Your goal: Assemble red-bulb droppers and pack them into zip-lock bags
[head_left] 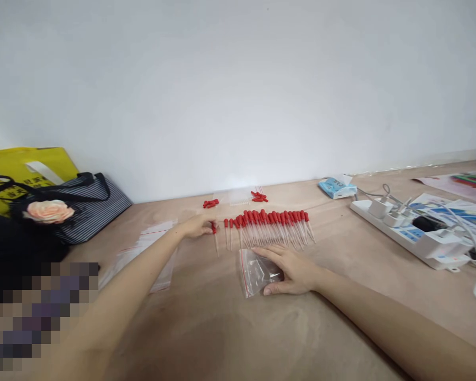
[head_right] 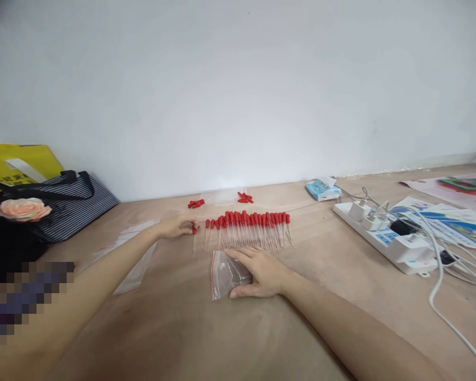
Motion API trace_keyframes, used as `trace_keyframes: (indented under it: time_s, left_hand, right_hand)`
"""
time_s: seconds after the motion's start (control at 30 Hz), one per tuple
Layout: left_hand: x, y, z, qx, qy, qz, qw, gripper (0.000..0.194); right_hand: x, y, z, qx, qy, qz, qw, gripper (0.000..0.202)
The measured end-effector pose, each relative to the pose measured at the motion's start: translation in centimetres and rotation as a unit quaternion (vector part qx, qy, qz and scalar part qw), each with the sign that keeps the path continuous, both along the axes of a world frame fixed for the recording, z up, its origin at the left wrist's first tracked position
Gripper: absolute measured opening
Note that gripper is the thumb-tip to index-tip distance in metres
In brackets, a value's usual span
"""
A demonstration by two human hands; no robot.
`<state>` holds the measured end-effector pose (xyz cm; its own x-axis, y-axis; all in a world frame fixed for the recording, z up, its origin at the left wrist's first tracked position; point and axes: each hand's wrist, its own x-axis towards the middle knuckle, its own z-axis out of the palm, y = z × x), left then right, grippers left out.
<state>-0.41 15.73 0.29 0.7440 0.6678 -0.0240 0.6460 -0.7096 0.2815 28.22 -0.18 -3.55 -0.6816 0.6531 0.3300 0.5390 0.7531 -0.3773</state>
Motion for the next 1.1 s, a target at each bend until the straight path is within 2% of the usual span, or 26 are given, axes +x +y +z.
trace_keyframes:
  time_s: [0.17,0.33,0.47,0.57,0.73,0.87,0.97,1.03,1.1]
  left_hand:
    - [-2.4,-2.6,1.2,-0.014,-0.005,0.038,0.999,0.013]
    - [-5.5,-8.3,1.9,0.005,-0.055,0.086,0.995,0.019]
    - [-4.9,-13.3,0.7,0.012,-0.112,0.113,0.987,0.018]
    - [-3.2,-15.6,-0.3,0.031,-0.133,0.086,0.987,0.018]
    - [-1.3,-15.9,-0.5,0.060,-0.138,0.034,0.988,0.019]
    - [-0.4,-15.9,-0.1,0.083,-0.153,0.016,0.985,0.018]
    - [1.1,-16.4,-0.1,0.089,-0.168,0.002,0.982,0.016]
    - [2.4,-16.7,-0.5,0.082,-0.191,0.017,0.978,0.013]
    - [3.6,-17.1,-1.2,0.053,-0.232,0.067,0.969,0.007]
  right_hand:
    - [0.0,0.0,0.2,0.009,-0.013,0.011,1.000,0.080]
    - [-0.1,0.0,0.0,0.003,-0.009,0.014,1.000,0.079]
    - [-0.1,0.0,-0.2,0.004,-0.003,0.011,1.000,0.077]
    - [-0.2,-0.1,-0.2,0.006,-0.003,0.009,1.000,0.077]
    - [-0.2,0.0,-0.1,0.010,-0.010,0.010,1.000,0.076]
    - [-0.3,0.0,-0.2,0.011,-0.014,0.012,1.000,0.077]
    - [-0.6,0.0,-0.1,0.014,-0.014,0.011,1.000,0.077]
    - [-1.0,-0.1,0.0,0.014,-0.014,0.012,1.000,0.077]
    - [-1.4,-0.1,0.1,0.015,-0.012,0.016,1.000,0.077]
